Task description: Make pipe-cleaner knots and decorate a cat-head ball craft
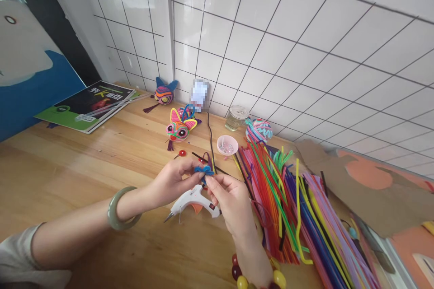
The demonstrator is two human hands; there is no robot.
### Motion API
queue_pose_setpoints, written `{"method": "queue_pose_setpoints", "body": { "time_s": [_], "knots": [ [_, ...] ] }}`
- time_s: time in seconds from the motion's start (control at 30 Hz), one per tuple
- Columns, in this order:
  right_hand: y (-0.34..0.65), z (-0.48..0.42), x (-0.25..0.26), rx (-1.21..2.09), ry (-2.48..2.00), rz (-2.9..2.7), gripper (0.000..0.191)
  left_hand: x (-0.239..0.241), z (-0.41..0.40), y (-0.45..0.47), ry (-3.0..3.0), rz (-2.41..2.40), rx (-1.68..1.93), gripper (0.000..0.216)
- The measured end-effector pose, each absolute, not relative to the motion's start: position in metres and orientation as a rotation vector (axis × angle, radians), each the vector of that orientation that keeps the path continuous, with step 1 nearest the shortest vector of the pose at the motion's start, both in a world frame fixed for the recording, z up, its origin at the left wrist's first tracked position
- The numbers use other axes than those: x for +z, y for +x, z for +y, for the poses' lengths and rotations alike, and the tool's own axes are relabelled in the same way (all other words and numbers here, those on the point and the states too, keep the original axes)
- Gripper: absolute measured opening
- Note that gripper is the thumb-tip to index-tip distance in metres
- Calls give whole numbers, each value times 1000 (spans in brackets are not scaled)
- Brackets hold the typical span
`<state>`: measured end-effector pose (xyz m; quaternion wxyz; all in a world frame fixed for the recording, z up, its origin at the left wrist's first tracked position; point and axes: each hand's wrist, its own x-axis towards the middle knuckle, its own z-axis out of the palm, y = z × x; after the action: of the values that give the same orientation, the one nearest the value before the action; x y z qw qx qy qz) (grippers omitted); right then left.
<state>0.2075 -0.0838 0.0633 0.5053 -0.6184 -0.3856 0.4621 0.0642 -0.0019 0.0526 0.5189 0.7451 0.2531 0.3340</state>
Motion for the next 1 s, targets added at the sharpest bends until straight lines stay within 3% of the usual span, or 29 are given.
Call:
{"method": "queue_pose_setpoints", "body": {
  "time_s": [0.33, 0.57, 1.0],
  "knots": [
    [202, -87, 66, 672, -1574, -1074, 28, 59, -3, 68, 1243, 457, 688, 27],
    [199, -84, 66, 822, -1421, -1147, 28, 61, 0, 69, 1110, 500, 688, 38],
    [204, -87, 63, 819, -1531, -1012, 25, 64, -7, 67, 1177, 443, 683, 30]
  ]
}}
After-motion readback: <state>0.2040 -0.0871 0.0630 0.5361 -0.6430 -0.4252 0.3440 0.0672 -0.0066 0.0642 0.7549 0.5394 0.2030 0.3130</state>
